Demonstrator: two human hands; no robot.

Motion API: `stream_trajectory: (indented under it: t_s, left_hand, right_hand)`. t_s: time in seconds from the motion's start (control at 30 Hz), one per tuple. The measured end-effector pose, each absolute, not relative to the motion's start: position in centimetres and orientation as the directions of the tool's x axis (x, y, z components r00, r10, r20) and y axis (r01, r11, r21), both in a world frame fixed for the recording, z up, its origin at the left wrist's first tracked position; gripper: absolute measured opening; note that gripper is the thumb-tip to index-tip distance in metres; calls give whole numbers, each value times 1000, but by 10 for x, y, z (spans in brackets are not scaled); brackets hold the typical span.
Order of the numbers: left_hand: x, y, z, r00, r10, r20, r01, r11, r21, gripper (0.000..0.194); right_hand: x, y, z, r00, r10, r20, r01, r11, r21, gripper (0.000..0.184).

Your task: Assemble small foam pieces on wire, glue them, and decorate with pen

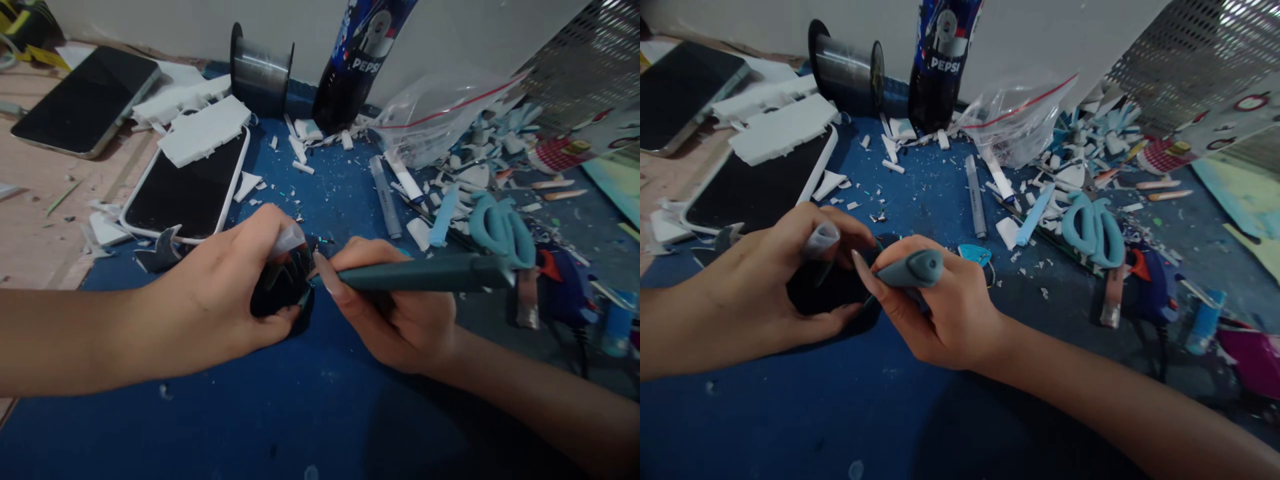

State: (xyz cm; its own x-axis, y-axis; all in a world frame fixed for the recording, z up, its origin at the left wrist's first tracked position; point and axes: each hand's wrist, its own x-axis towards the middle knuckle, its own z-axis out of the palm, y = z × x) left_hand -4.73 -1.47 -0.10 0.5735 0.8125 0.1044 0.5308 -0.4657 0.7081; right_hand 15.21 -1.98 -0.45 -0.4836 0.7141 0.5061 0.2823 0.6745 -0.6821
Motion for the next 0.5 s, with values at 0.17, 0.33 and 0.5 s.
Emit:
stream_trajectory:
  t_s: [0.17, 0.33, 0.5]
  left_hand:
    - [-48, -13, -4, 570, 809, 143, 522, -492, 697, 36]
    - [-47, -13, -3, 573, 810, 124, 534, -484, 693, 36]
    - [-46, -14, -2, 570, 811, 130, 536, -488, 689, 31]
  right_hand:
    - [151, -20, -4, -479, 714, 510, 290, 677, -677, 15]
    - [152, -20, -5, -504, 700, 507, 278, 687, -672, 19]
    - [153, -19, -6, -493, 696, 523, 317, 703, -637, 15]
